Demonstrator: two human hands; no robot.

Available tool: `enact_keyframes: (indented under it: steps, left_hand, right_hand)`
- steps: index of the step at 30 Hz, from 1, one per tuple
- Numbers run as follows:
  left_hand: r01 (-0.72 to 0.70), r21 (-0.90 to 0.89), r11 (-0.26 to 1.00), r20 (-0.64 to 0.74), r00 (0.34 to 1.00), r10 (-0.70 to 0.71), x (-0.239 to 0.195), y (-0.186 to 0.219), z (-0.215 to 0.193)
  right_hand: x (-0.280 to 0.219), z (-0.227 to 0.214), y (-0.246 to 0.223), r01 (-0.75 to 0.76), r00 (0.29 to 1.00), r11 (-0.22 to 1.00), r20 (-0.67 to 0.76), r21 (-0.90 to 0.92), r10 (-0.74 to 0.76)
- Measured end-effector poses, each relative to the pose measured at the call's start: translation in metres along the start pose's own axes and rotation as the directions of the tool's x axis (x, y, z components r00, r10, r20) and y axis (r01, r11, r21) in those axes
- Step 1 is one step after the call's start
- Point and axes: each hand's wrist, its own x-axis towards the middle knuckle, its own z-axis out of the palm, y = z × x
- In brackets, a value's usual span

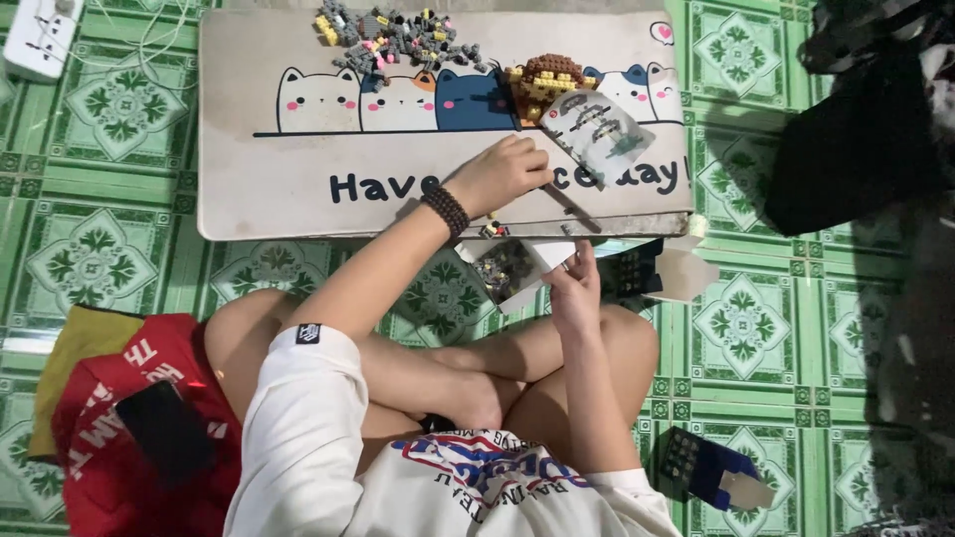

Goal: The person sits on the floor and assembles a small micro-bead figure using a wooden stick to pick up and place individual beads onto a base. They consult a printed instruction sheet and handle small plastic bags containing beads.

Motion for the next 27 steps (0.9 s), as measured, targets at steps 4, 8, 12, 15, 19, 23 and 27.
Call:
enact_keyframes:
  steps: [4,8,12,15,19,23,27]
  left_hand:
    - [-0.044,-0.027,0.999,0.033,0.998,0.045,-0.022,-0.009,-0.014]
    - [-0.063,-0.009,0.998,0.045,0.997,0.063,-0.045,-0.009,-0.025]
    - [-0.032,-0.015,0.999,0.050,0.998,0.033,-0.066,-0.003,-0.036]
    - [0.026,-0.025,0.999,0.055,0.998,-0.025,-0.073,0.001,-0.049]
    - [0.211,0.066,0.975,0.073,0.974,-0.215,-0.089,0.003,-0.050]
    - [0.229,0.105,0.968,0.099,0.966,-0.240,-0.094,0.026,-0.061]
    - [0.236,0.096,0.967,0.130,0.960,-0.247,-0.097,0.053,-0.073]
  right_hand:
    - [-0.003,0.010,-0.010,0.001,1.000,1.000,0.014,0.001,-0.001]
    - [-0.002,0.004,-0.005,-0.007,0.999,1.000,0.044,-0.019,0.008]
    - [0.006,-0.010,0.015,-0.008,0.999,0.999,0.052,-0.033,0.010]
    - [0.006,-0.010,0.016,-0.013,0.998,0.999,0.057,-0.052,0.016]
    - [0.014,-0.021,0.041,-0.014,0.999,1.000,0.041,-0.025,0.015]
    - [-0.002,0.004,0.017,-0.020,0.999,1.000,0.028,-0.010,0.020]
    - [-0.011,0.018,0.002,-0.031,0.999,0.995,0.004,-0.093,0.032]
